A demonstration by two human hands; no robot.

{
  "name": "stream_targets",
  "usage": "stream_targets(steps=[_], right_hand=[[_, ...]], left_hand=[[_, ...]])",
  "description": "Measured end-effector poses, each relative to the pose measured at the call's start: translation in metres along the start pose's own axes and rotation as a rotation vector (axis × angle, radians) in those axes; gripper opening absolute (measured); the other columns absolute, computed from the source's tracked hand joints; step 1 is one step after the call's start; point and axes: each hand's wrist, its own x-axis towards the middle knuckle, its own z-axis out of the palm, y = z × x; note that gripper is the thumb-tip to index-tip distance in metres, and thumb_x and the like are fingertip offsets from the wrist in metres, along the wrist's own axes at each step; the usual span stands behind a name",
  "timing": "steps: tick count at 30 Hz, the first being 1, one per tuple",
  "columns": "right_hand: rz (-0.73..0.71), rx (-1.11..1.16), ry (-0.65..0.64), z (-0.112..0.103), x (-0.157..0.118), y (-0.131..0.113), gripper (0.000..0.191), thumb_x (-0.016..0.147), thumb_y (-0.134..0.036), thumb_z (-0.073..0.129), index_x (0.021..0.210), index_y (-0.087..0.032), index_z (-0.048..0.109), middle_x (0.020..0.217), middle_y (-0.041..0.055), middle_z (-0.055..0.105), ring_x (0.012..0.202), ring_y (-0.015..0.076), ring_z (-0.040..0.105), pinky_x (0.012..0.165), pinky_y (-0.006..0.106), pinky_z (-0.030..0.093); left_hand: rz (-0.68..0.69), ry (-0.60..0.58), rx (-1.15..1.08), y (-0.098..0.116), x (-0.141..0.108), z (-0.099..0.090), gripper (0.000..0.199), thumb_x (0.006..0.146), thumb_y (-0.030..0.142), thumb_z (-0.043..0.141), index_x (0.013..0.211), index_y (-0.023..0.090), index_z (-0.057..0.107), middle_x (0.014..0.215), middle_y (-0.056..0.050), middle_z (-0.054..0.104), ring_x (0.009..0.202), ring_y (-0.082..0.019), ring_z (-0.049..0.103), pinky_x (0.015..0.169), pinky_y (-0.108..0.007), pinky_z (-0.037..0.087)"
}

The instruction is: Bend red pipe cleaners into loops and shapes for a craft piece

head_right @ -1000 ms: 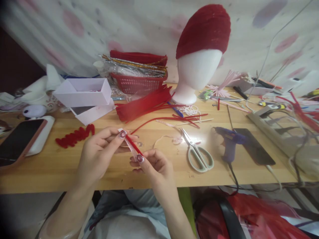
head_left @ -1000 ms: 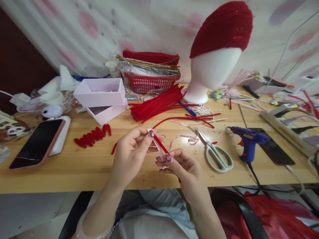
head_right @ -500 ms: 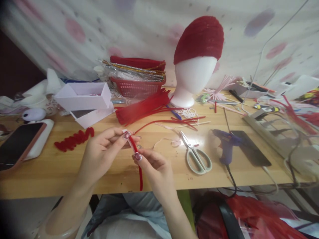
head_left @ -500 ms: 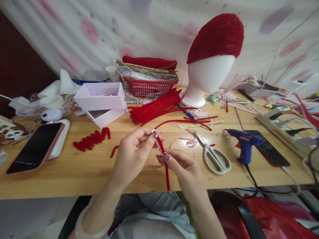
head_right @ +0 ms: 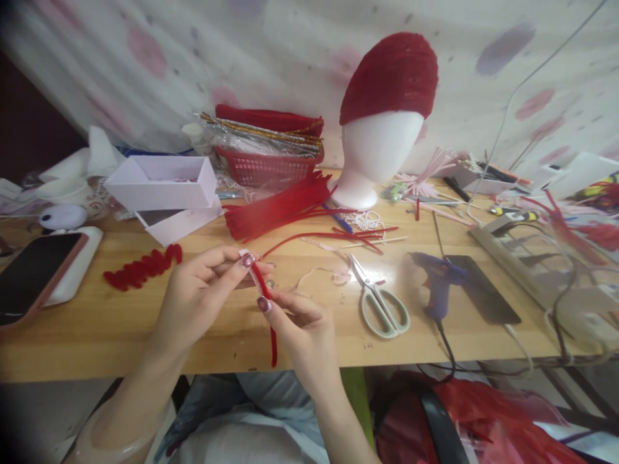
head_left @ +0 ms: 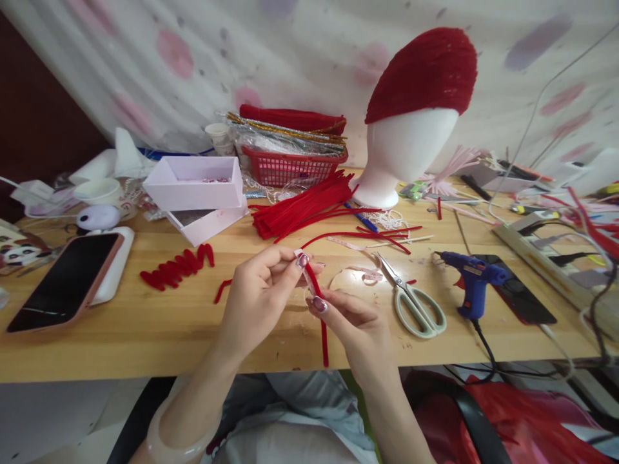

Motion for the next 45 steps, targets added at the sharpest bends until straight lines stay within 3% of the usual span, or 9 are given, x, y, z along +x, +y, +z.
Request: stream_targets(steps=[5,11,18,30,37,45], right_hand=[[-0.081,0.045,0.026,0.006,-0.001,0.003,0.026,0.074,-0.021,0.08,0.098,-0.026,0.072,0.069,-0.0026,0.07,0.068,0.0145,0.068,0.061,0.024,0.056],[-0.148,0.006,0.032,0.008,-0.001,0.006,0.015,0.076,-0.023,0.077,0.091,-0.023,0.072,0.089,0.0036,0.074,0.079,0.0173,0.069,0.068,0.027,0.058],[-0.15,0.017,0.041,0.007,0.0,0.007,0.011,0.077,-0.024,0.077,0.086,-0.024,0.073,0.086,0.0027,0.073,0.079,0.0171,0.069,0.07,0.028,0.058],[-0.044,0.101,0.029,-0.002,0.001,0.011,0.008,0.075,-0.025,0.08,0.081,-0.024,0.076,0.081,0.0006,0.077,0.078,0.0161,0.071,0.076,0.029,0.058],[0.05,0.135,0.076,-0.004,0.002,0.01,0.013,0.069,-0.028,0.086,0.073,-0.022,0.076,0.075,-0.0001,0.077,0.071,0.013,0.071,0.071,0.022,0.057],[0.067,0.167,0.09,-0.002,0.003,0.007,0.017,0.067,-0.031,0.087,0.071,-0.02,0.074,0.072,0.0009,0.077,0.071,0.0132,0.071,0.072,0.023,0.056]], left_hand=[[-0.01,0.007,-0.019,0.0,-0.001,-0.002,0.019,0.088,0.032,0.064,0.09,0.015,0.069,0.092,-0.01,0.078,0.082,-0.021,0.075,0.077,-0.029,0.062],[-0.046,0.015,-0.034,-0.001,0.002,-0.004,0.018,0.086,0.033,0.066,0.087,0.015,0.069,0.09,-0.009,0.078,0.08,-0.021,0.076,0.078,-0.03,0.061],[-0.047,0.007,-0.063,-0.003,0.004,-0.004,0.016,0.086,0.031,0.066,0.084,0.015,0.067,0.088,-0.008,0.079,0.079,-0.02,0.076,0.076,-0.028,0.061],[-0.103,-0.035,-0.255,-0.012,0.004,-0.006,0.022,0.083,0.035,0.071,0.087,0.014,0.069,0.087,-0.011,0.079,0.08,-0.024,0.076,0.076,-0.034,0.063],[-0.067,-0.045,-0.195,-0.011,-0.001,-0.003,0.022,0.086,0.034,0.069,0.091,0.013,0.07,0.089,-0.01,0.079,0.083,-0.022,0.076,0.078,-0.031,0.063],[-0.054,-0.053,-0.173,-0.01,-0.001,-0.002,0.019,0.087,0.032,0.067,0.091,0.014,0.07,0.091,-0.009,0.079,0.085,-0.022,0.076,0.078,-0.03,0.063]])
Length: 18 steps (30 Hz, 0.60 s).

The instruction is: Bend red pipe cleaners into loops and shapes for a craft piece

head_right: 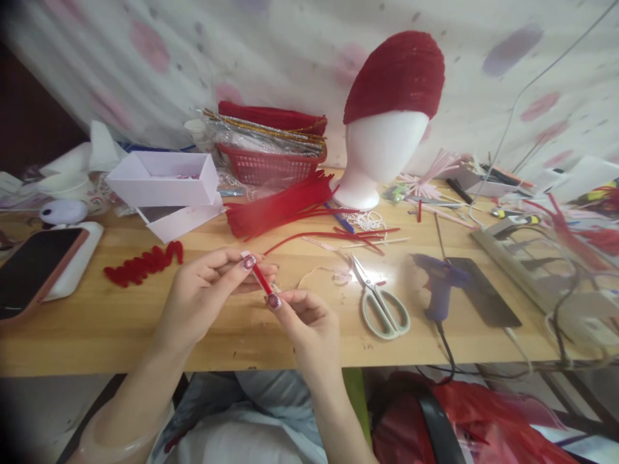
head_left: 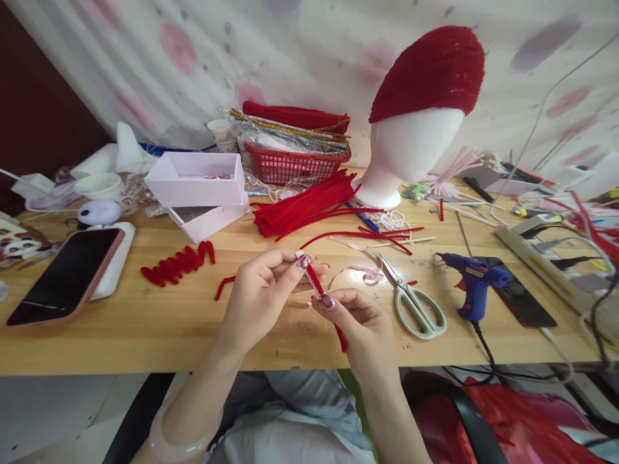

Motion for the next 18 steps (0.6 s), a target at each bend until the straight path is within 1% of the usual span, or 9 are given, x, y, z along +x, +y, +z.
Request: stream_targets(steps=[4,6,8,12,18], right_hand=[[0.01,0.054,-0.013,-0.001,0.0,0.0,0.019,0.067,-0.031,0.087,0.072,-0.02,0.072,0.071,-0.0006,0.075,0.071,0.0124,0.071,0.073,0.022,0.056],[0.008,0.064,-0.02,-0.002,0.001,0.0,0.023,0.066,-0.031,0.088,0.08,-0.021,0.073,0.067,-0.0021,0.074,0.067,0.0119,0.07,0.071,0.021,0.056],[0.019,0.062,-0.038,-0.003,0.001,0.001,0.027,0.066,-0.032,0.088,0.086,-0.023,0.074,0.066,-0.0025,0.074,0.066,0.0115,0.07,0.07,0.021,0.056],[0.03,0.036,-0.068,-0.005,0.002,0.003,0.018,0.069,-0.036,0.086,0.079,-0.023,0.078,0.075,-0.0004,0.077,0.071,0.0109,0.071,0.074,0.02,0.057],[0.0,-0.035,-0.062,-0.008,0.002,0.002,0.013,0.072,-0.035,0.083,0.079,-0.025,0.08,0.076,-0.0001,0.078,0.07,0.0117,0.072,0.073,0.02,0.058]], left_hand=[[0.001,0.009,0.021,-0.001,0.001,0.001,0.02,0.087,0.033,0.067,0.091,0.014,0.07,0.092,-0.009,0.079,0.085,-0.021,0.076,0.081,-0.03,0.062],[-0.001,0.007,0.027,-0.001,0.002,0.001,0.02,0.087,0.033,0.067,0.092,0.014,0.07,0.093,-0.009,0.079,0.083,-0.02,0.076,0.081,-0.03,0.062],[-0.006,0.006,0.033,0.0,0.003,0.002,0.02,0.086,0.033,0.067,0.092,0.014,0.07,0.092,-0.009,0.079,0.081,-0.02,0.076,0.08,-0.03,0.062],[-0.015,0.0,0.029,0.0,0.006,0.002,0.019,0.086,0.032,0.068,0.089,0.013,0.07,0.089,-0.008,0.079,0.078,-0.02,0.076,0.077,-0.029,0.062],[-0.09,-0.047,-0.023,0.001,0.011,0.002,0.017,0.086,0.031,0.068,0.087,0.014,0.067,0.086,-0.008,0.079,0.07,-0.018,0.075,0.066,-0.025,0.062]])
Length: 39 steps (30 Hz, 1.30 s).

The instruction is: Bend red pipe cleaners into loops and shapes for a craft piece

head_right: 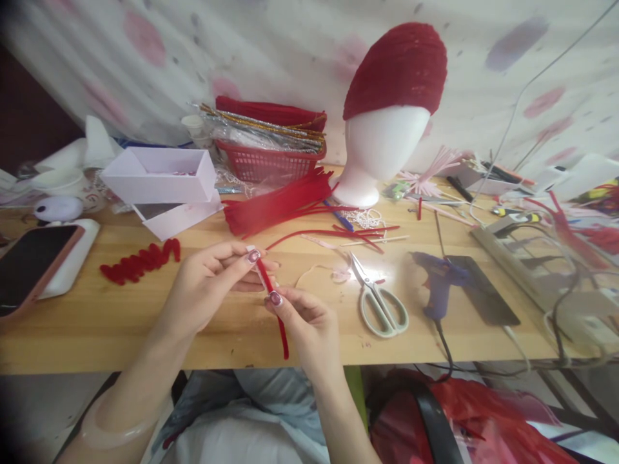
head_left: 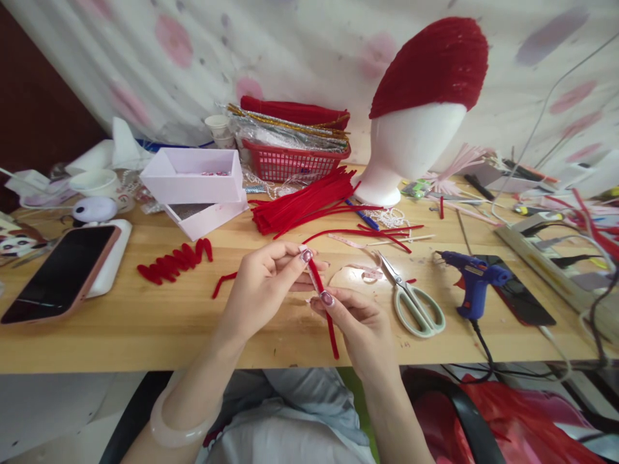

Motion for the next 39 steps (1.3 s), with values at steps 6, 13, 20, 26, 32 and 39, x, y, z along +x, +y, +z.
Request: stream_targets(steps=[6,13,20,26,32,39], right_hand=[[0.023,-0.025,-0.007,-0.004,0.001,-0.001,0.012,0.072,-0.035,0.083,0.079,-0.025,0.081,0.076,0.0004,0.079,0.071,0.0122,0.072,0.073,0.02,0.058],[0.044,-0.027,-0.043,-0.008,0.002,0.001,0.013,0.075,-0.036,0.081,0.079,-0.024,0.08,0.078,0.0003,0.078,0.073,0.0116,0.071,0.075,0.02,0.056],[0.093,0.06,-0.065,-0.007,0.002,-0.001,0.014,0.073,-0.035,0.082,0.078,-0.022,0.078,0.077,0.0011,0.078,0.073,0.014,0.071,0.076,0.025,0.056],[0.091,0.098,-0.069,-0.006,0.002,0.001,0.014,0.075,-0.034,0.081,0.08,-0.021,0.078,0.078,0.0012,0.078,0.075,0.0143,0.071,0.079,0.026,0.055],[0.084,0.129,-0.062,-0.007,0.002,0.004,0.014,0.076,-0.034,0.081,0.079,-0.022,0.077,0.075,0.0006,0.076,0.073,0.0137,0.07,0.078,0.026,0.055],[0.092,0.119,-0.036,-0.005,0.002,0.002,0.019,0.073,-0.037,0.082,0.077,-0.02,0.075,0.075,0.0014,0.075,0.07,0.0159,0.069,0.076,0.03,0.056]], left_hand=[[-0.051,-0.065,-0.042,0.004,0.005,0.0,0.015,0.084,0.028,0.07,0.085,0.013,0.066,0.082,-0.007,0.079,0.069,-0.016,0.075,0.067,-0.022,0.061],[-0.089,-0.084,-0.086,0.004,0.009,-0.002,0.017,0.08,0.028,0.073,0.083,0.012,0.068,0.079,-0.007,0.078,0.067,-0.017,0.074,0.066,-0.024,0.061],[-0.171,-0.14,-0.182,0.0,0.012,-0.005,0.018,0.078,0.028,0.073,0.082,0.012,0.068,0.081,-0.009,0.078,0.069,-0.018,0.074,0.065,-0.027,0.06],[-0.17,-0.13,-0.184,0.001,0.012,-0.006,0.018,0.077,0.028,0.074,0.083,0.012,0.069,0.083,-0.009,0.078,0.071,-0.019,0.075,0.067,-0.027,0.06],[-0.147,-0.08,-0.174,0.0,0.01,-0.002,0.021,0.077,0.03,0.075,0.085,0.012,0.067,0.081,-0.009,0.079,0.072,-0.021,0.075,0.065,-0.028,0.06],[-0.16,-0.059,-0.148,-0.001,0.006,0.002,0.025,0.074,0.033,0.077,0.084,0.012,0.066,0.082,-0.011,0.079,0.072,-0.022,0.076,0.064,-0.027,0.061]])
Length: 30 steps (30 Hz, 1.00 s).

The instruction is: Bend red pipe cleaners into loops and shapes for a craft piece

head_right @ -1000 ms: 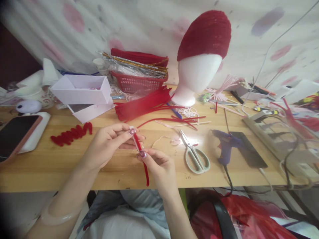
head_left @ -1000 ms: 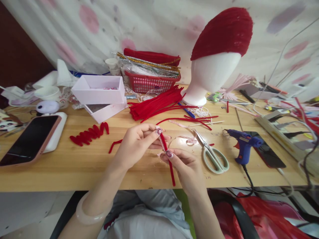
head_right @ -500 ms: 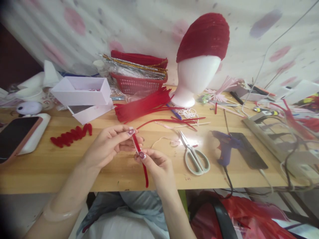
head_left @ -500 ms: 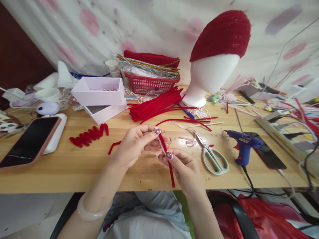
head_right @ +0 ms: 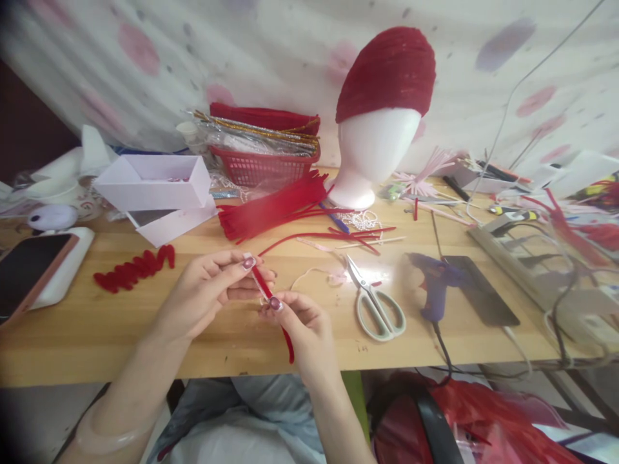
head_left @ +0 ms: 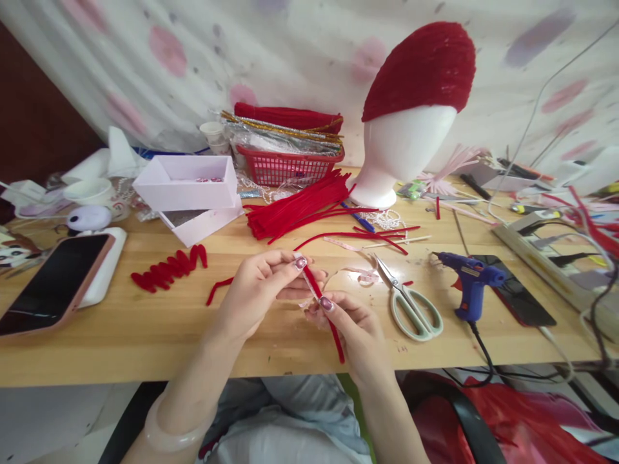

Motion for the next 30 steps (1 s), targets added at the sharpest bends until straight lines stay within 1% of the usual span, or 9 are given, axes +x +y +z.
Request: stream_targets(steps=[2,4,8,10,14,18,23,27,30], right_hand=[[0.013,0.008,0.017,0.001,0.0,-0.001,0.021,0.071,-0.038,0.083,0.076,-0.02,0.074,0.074,0.0011,0.075,0.069,0.0162,0.069,0.076,0.03,0.056],[0.015,0.013,0.032,0.001,0.0,-0.002,0.023,0.07,-0.039,0.083,0.076,-0.02,0.073,0.073,0.0012,0.074,0.068,0.0164,0.069,0.074,0.029,0.056],[-0.033,-0.032,0.039,-0.001,0.001,0.0,0.023,0.074,-0.041,0.08,0.077,-0.019,0.073,0.072,0.0025,0.074,0.07,0.017,0.069,0.071,0.028,0.054],[-0.05,-0.046,0.038,-0.002,0.001,0.003,0.023,0.076,-0.04,0.079,0.078,-0.019,0.073,0.074,0.0029,0.074,0.07,0.0171,0.068,0.072,0.028,0.054],[-0.067,-0.052,0.041,-0.002,0.001,0.007,0.021,0.078,-0.04,0.077,0.08,-0.019,0.072,0.075,0.0021,0.073,0.072,0.0164,0.067,0.072,0.028,0.053],[-0.094,-0.062,0.037,-0.001,0.001,0.007,0.018,0.079,-0.037,0.076,0.08,-0.02,0.072,0.078,0.0008,0.072,0.071,0.0147,0.066,0.073,0.027,0.053],[-0.099,-0.074,0.049,-0.001,0.0,0.007,0.017,0.08,-0.037,0.076,0.08,-0.02,0.073,0.077,0.0008,0.072,0.072,0.0143,0.065,0.073,0.026,0.054],[-0.135,-0.12,0.077,0.0,0.002,0.007,0.019,0.078,-0.038,0.077,0.079,-0.02,0.074,0.074,0.0011,0.071,0.069,0.0145,0.065,0.068,0.026,0.056],[-0.181,-0.204,0.124,0.003,0.002,0.006,0.018,0.077,-0.038,0.076,0.079,-0.02,0.074,0.071,0.0014,0.072,0.067,0.0153,0.066,0.063,0.025,0.055]], left_hand=[[0.007,0.012,0.031,0.0,-0.001,0.001,0.027,0.074,0.035,0.077,0.084,0.012,0.066,0.083,-0.011,0.079,0.073,-0.023,0.076,0.067,-0.029,0.061],[0.023,0.007,0.068,-0.001,-0.003,0.003,0.027,0.077,0.036,0.075,0.086,0.012,0.066,0.086,-0.011,0.079,0.075,-0.022,0.076,0.07,-0.03,0.061],[0.067,-0.006,0.13,-0.003,-0.006,0.003,0.025,0.084,0.035,0.069,0.095,0.014,0.066,0.097,-0.011,0.078,0.084,-0.021,0.075,0.077,-0.03,0.061],[0.087,0.015,0.146,-0.004,-0.008,0.003,0.024,0.084,0.034,0.069,0.098,0.014,0.066,0.1,-0.011,0.077,0.088,-0.022,0.075,0.078,-0.03,0.061],[0.118,0.052,0.153,-0.007,-0.011,0.005,0.023,0.08,0.028,0.073,0.096,0.014,0.065,0.099,-0.012,0.078,0.094,-0.023,0.074,0.08,-0.031,0.061],[0.115,0.064,0.164,-0.009,-0.013,0.008,0.022,0.081,0.028,0.072,0.096,0.015,0.064,0.098,-0.011,0.078,0.093,-0.022,0.074,0.08,-0.029,0.061],[0.113,0.076,0.174,-0.01,-0.012,0.008,0.021,0.081,0.03,0.072,0.094,0.015,0.064,0.099,-0.01,0.078,0.092,-0.022,0.074,0.08,-0.029,0.061],[0.107,0.076,0.204,-0.009,-0.013,0.006,0.026,0.083,0.036,0.07,0.098,0.015,0.066,0.103,-0.012,0.077,0.091,-0.024,0.075,0.083,-0.033,0.061],[0.13,0.118,0.234,-0.011,-0.017,0.007,0.029,0.083,0.04,0.069,0.099,0.015,0.067,0.103,-0.012,0.077,0.093,-0.025,0.074,0.084,-0.033,0.06]])
